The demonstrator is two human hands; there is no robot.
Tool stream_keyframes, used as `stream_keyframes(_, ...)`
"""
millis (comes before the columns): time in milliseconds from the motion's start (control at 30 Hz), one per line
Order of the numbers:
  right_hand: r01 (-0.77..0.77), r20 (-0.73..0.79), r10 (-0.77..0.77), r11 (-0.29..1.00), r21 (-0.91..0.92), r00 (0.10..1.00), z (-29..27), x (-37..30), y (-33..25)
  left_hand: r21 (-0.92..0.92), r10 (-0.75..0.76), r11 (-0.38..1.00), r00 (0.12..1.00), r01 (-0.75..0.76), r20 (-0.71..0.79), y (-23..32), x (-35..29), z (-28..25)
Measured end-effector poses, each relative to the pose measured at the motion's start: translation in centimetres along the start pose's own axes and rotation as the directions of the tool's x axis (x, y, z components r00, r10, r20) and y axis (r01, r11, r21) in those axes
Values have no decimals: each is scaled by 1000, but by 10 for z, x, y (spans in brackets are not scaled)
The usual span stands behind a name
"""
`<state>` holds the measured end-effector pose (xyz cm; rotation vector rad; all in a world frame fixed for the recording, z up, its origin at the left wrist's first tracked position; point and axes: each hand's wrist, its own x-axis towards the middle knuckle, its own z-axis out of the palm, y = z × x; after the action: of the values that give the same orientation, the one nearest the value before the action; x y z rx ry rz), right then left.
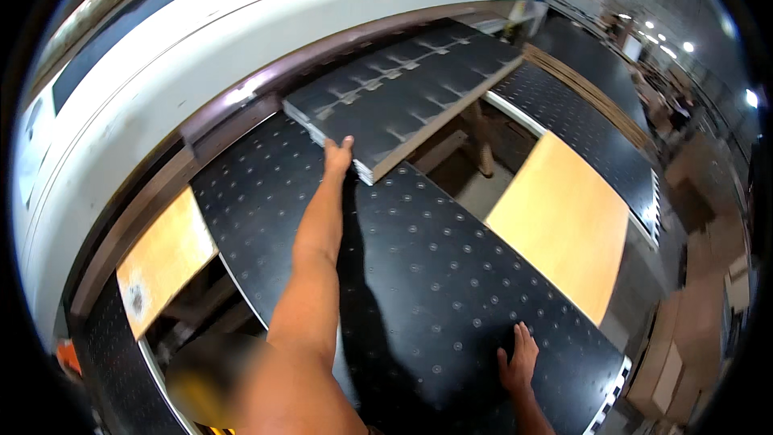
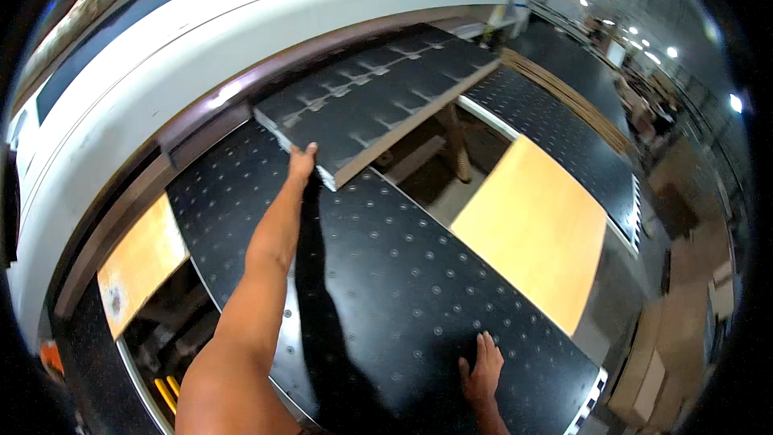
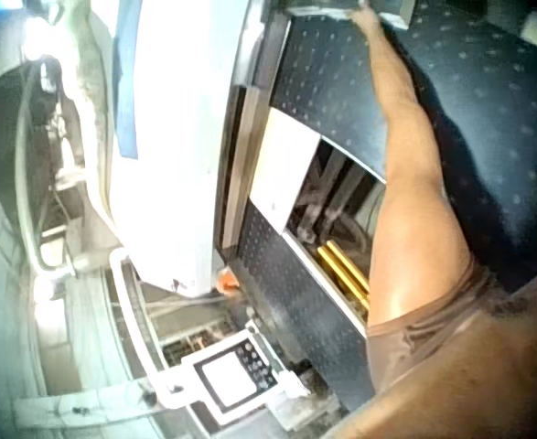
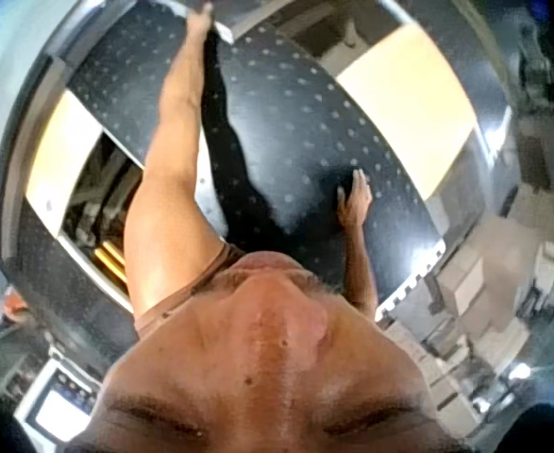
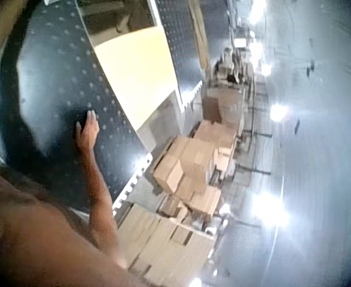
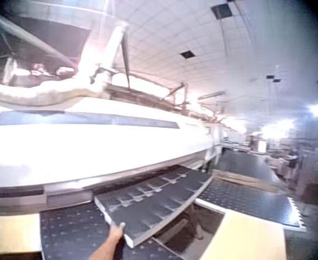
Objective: The person uses an air nozzle to clear dust off a large woodworking machine and then manually lifts and stacks dark rectangular wood panels onto a pile.
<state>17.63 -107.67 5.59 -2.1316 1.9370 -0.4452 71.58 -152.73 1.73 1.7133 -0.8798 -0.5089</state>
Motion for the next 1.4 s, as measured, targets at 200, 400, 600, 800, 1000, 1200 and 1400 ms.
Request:
stream_keyframes(200,25,-6,-25,999,24,1000,-12,8,8,465,336,771,898,-435,283,-31,-123,-66)
stream_keyframes(400,45,-84,-41,998,41,996,-4,-9,33,691,176,537,866,-483,468,-34,-329,-196)
stream_keyframes(600,186,-159,-171,978,91,972,23,-3,9,864,270,504,952,-13,-143,-226,-558,-442)
stream_keyframes(800,130,-165,-122,991,42,979,33,-43,26,435,-223,762,825,480,-519,-204,-827,-529)
stream_keyframes(1000,305,-68,-303,952,19,950,47,-130,-46,-445,-527,783,843,434,-104,-232,-873,-595)
stream_keyframes(1200,327,35,-326,945,-15,945,64,-183,-97,-195,-714,700,676,687,-179,-259,-786,-628)
stream_keyframes(1400,305,-16,-305,952,6,952,64,-187,-97,-341,-559,825,738,450,-379,-318,-754,-625)
